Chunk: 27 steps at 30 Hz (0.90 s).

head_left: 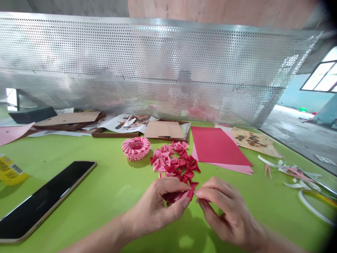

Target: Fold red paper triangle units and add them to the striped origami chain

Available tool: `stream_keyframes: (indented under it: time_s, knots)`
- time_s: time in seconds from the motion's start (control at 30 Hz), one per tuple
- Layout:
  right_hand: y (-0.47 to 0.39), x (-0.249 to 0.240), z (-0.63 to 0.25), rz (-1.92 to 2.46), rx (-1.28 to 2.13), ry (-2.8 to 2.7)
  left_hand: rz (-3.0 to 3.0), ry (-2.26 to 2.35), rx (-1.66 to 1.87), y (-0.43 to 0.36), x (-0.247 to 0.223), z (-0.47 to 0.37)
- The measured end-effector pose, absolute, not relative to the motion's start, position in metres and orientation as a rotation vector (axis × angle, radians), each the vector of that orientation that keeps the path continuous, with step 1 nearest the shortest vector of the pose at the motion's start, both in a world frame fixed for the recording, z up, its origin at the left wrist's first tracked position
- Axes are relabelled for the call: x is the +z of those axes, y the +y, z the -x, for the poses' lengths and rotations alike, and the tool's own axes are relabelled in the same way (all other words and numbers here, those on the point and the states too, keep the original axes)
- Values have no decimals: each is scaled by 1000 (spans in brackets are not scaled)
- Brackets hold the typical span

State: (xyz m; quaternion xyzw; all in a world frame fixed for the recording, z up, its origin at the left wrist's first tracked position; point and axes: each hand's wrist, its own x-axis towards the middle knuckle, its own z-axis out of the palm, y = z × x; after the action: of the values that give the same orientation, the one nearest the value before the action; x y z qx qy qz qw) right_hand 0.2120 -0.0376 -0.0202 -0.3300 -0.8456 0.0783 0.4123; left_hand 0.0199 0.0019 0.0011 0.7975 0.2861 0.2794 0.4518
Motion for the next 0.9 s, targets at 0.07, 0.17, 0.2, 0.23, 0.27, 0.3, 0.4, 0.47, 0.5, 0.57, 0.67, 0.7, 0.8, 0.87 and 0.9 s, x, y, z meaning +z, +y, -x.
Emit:
stream_keyframes:
  time_s: [0.07,0.17,0.2,0.23,0.27,0.3,0.4,0.47,0.5,0.57,0.67,0.7,0.8,0.87,0.9]
  knots:
    - [-37,-21,-213,831,192,-2136,-1974,708,694,2,1,-20]
    - [-38,-21,-214,841,184,-2162,-1969,711,695,2,1,-21]
    - [-38,-21,-214,844,180,-2171,-1968,708,695,2,1,-21]
    - [-38,-21,-214,845,173,-2175,-1968,703,693,1,1,-21]
    - [-38,-21,-214,845,167,-2179,-1971,698,689,1,1,-20]
    - [-39,-20,-214,843,161,-2181,-1976,693,682,1,1,-20]
    - [-39,-20,-213,848,180,-2186,-1987,684,671,2,1,-20]
    - [-39,-20,-212,856,228,-2173,-1972,675,655,3,0,-20]
    - [-39,-20,-212,858,257,-2161,-1958,664,637,4,0,-20]
    - [-39,-20,-211,874,321,-2131,-1927,633,591,5,-1,-20]
    - [-41,-19,-209,906,386,-2106,-1896,603,544,7,-1,-19]
    - [-42,-18,-209,914,394,-2101,-1888,598,534,7,-1,-19]
    - [-44,-16,-207,941,401,-2084,-1876,587,520,8,-1,-18]
    - [-46,-15,-207,962,413,-2067,-1876,584,519,9,-1,-17]
    - [-47,-16,-207,971,422,-2060,-1877,585,519,9,-1,-16]
